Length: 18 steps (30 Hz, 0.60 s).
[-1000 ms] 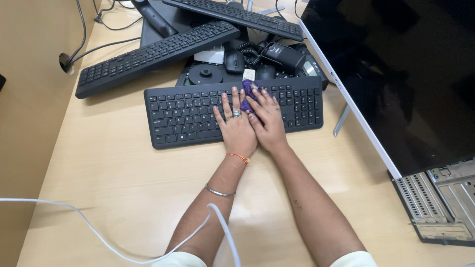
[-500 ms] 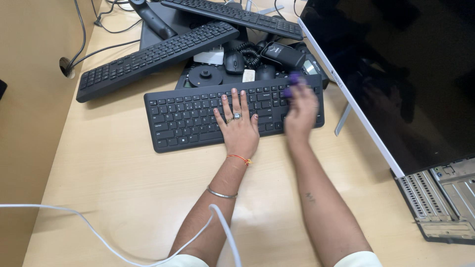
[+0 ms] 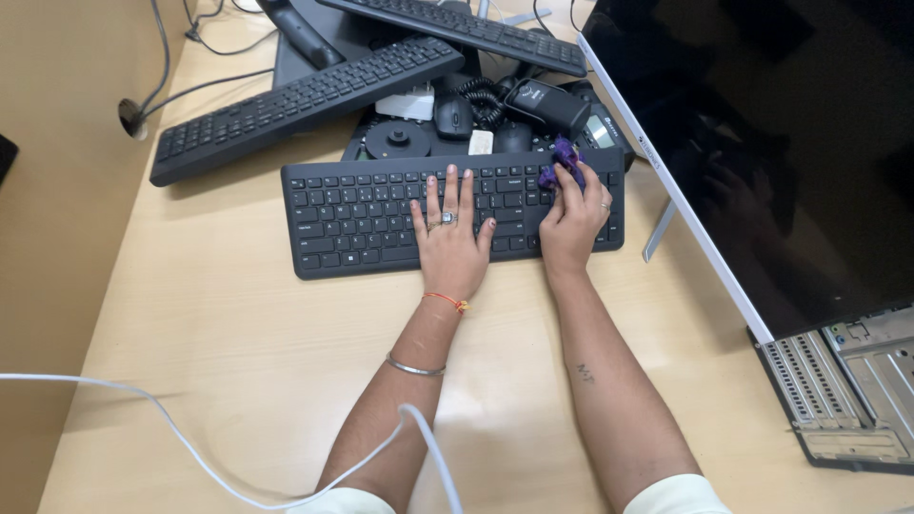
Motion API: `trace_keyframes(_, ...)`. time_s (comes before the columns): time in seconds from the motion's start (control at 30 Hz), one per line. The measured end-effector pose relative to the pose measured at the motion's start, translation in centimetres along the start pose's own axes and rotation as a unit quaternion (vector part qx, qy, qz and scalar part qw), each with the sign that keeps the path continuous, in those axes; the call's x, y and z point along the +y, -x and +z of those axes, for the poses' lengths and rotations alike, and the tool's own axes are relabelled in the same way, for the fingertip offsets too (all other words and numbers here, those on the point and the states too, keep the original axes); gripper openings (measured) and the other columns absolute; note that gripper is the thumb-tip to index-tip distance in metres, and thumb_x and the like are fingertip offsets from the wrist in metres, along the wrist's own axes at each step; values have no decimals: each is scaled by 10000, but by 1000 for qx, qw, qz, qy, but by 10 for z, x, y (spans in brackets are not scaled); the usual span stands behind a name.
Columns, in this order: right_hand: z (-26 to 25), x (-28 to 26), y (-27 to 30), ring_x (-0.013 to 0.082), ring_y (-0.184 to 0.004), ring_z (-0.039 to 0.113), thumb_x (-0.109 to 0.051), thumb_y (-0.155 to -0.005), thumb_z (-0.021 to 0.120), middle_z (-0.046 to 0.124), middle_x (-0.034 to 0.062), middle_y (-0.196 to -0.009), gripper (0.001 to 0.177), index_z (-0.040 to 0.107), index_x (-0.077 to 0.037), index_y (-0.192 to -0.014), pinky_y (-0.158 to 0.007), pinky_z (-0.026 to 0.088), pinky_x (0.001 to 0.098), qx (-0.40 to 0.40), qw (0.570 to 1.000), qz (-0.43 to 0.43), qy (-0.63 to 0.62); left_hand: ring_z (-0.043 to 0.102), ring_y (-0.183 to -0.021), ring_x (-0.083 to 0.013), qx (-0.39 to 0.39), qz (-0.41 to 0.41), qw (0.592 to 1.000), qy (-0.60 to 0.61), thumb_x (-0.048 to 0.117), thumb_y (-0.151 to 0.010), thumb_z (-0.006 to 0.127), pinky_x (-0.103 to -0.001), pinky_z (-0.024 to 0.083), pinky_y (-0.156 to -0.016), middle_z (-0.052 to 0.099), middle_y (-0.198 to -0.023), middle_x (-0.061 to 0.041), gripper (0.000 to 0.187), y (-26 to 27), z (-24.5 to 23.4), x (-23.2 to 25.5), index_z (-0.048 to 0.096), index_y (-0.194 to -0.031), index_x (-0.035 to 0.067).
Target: The person cleans a keyboard by hand using a cloth, wiping the keys, the sides, and the bottom surface.
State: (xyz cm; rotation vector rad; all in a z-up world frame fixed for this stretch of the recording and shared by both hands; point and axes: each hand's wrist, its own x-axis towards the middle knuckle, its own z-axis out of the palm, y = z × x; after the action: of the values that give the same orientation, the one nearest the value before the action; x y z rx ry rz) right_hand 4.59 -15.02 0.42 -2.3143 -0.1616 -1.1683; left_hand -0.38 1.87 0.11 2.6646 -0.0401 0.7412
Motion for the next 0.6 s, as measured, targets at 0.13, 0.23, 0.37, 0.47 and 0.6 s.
trace_keyframes(0.13,3,-4,4,334,-1290,498,-24,-981,638,572,101,-1406,318,729,-118,-1270,-1090,380,473,-3,1000,-13,8,79,-1580,-301,-42,-48,997,-30,653,-967,485,-664,-3,-1220,101,-1716,-24,778,0,-25,-15,217,-1626,338)
trace_keyframes(0.23,6,-6,6,330,-1292,494,-32,-977,645,561,105,-1414,314,728,-117,-1268,-1088,379,475,-7,1000,-15,21,27,-1573,-362,-24,-124,990,-58,738,-950,449,-720,-37,-1176,37,-1721,-66,836,1,-46,-36,185,-1636,340)
trace_keyframes(0.37,6,-7,6,334,-1286,490,-27,-968,644,557,111,-1421,325,729,-109,-1271,-1085,380,473,-7,1000,-16,24,-58,-1532,-531,-38,-317,945,-75,800,-935,473,-763,-36,-1118,-43,-1705,-229,942,14,-73,-70,114,-1659,317)
trace_keyframes(0.47,5,-9,7,339,-1298,481,-27,-972,643,554,115,-1415,325,728,-105,-1275,-1084,369,476,-5,1000,-14,25,19,-1450,-612,77,-423,902,-48,845,-842,621,-744,12,-1094,47,-1619,-400,1170,20,-77,-94,104,-1629,150)
trace_keyframes(0.6,4,-13,7,332,-1311,468,-52,-982,657,555,115,-1412,302,732,-109,-1269,-1093,348,482,-11,1000,-14,20,289,-1438,-481,151,-389,909,10,812,-808,678,-653,168,-1186,333,-1522,-294,1221,19,-58,-103,130,-1623,88)
